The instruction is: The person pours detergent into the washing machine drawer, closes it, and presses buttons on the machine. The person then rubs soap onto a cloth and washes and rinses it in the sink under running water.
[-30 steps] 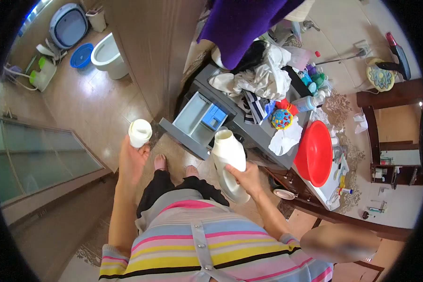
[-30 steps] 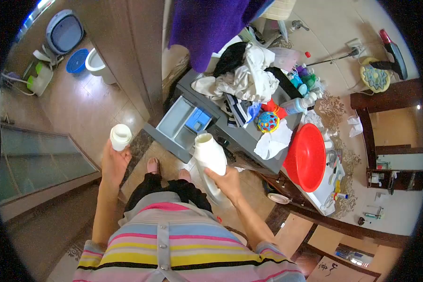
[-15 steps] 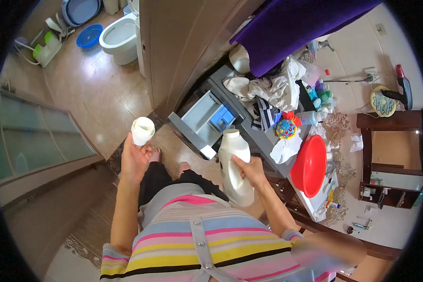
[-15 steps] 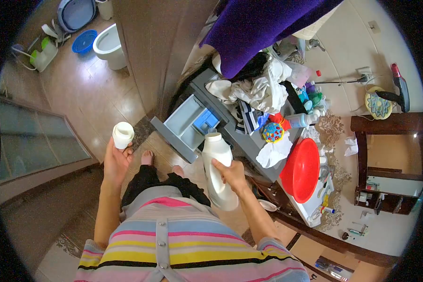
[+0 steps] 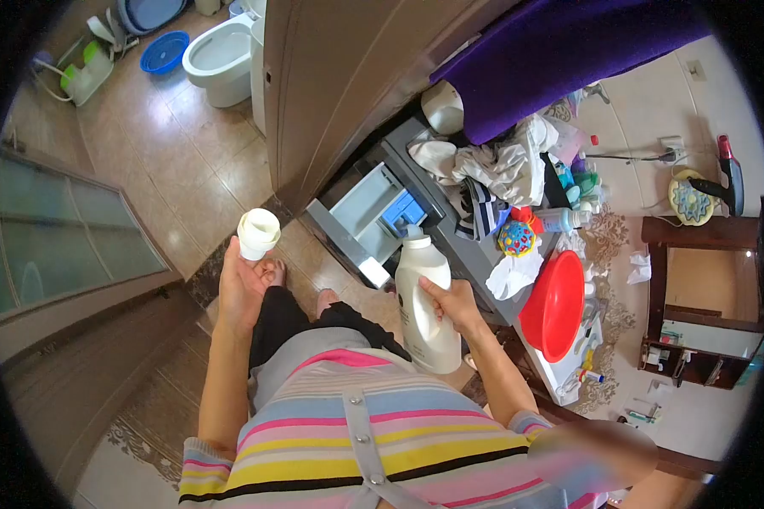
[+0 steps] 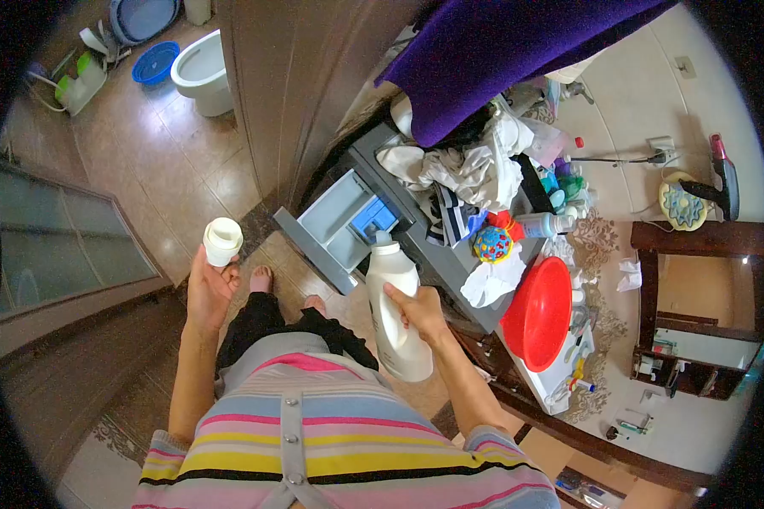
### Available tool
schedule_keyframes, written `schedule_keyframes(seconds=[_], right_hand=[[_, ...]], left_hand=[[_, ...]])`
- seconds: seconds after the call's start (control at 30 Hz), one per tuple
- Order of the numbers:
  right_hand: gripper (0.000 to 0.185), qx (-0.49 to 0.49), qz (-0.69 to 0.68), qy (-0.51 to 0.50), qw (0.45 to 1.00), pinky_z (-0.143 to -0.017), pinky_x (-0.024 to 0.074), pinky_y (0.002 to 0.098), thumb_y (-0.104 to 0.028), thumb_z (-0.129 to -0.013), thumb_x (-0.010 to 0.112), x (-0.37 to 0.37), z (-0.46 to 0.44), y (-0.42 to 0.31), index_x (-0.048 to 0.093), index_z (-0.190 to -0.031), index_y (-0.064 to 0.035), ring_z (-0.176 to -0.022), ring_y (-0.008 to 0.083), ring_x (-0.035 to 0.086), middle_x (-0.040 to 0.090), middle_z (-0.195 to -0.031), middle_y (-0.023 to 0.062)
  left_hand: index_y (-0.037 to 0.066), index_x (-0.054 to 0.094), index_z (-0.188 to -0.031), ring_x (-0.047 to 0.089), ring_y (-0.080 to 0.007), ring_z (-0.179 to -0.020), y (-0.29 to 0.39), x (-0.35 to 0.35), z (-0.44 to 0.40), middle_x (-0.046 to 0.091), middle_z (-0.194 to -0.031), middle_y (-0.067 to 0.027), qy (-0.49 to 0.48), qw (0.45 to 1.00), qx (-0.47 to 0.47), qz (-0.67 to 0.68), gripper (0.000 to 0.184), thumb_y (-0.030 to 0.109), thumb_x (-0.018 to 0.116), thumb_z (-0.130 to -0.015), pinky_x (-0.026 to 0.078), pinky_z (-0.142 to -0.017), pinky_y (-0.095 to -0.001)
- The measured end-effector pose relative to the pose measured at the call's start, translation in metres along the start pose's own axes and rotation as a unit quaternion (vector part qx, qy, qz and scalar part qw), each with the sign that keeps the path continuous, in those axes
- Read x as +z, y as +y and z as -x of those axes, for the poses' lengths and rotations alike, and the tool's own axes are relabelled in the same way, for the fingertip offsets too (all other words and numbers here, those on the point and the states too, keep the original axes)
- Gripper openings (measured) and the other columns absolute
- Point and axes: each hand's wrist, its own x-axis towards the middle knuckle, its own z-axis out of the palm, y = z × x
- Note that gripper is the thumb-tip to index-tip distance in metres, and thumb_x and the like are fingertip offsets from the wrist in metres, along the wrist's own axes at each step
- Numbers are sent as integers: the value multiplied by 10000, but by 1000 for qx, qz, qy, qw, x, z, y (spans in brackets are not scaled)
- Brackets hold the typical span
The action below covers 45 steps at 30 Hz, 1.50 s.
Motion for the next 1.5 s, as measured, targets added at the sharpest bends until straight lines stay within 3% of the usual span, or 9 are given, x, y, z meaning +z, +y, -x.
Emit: schedule_keyframes(seconds=[0.1,0.7,1.5], right_hand=[[428,7,-6,-7,1000,-356,343,265,-359,-790,773,-1,-2,2,597,-669,12,-401,105,451,524,-547,28],[436,-25,15,0,1000,-375,346,265,-374,-788,773,-5,14,-8,604,-650,4,-404,96,450,527,-534,27],[420,-66,176,-39,981,-380,352,258,-395,-819,738,-2,33,-71,598,-698,-18,-409,91,459,510,-516,10]], left_hand=[[57,512,-1183,547,-128,-729,1,0,-1,619,-965,-69,-5,1000,7,14,432,430,465,-970,442,-648,-246],[80,520,-1192,532,-119,-728,-8,4,-8,623,-987,-53,-26,999,-16,-22,450,461,482,-956,433,-646,-255],[78,546,-1184,540,-121,-755,-20,-7,-8,632,-956,-46,-44,996,-71,-39,479,490,480,-950,433,-657,-257]])
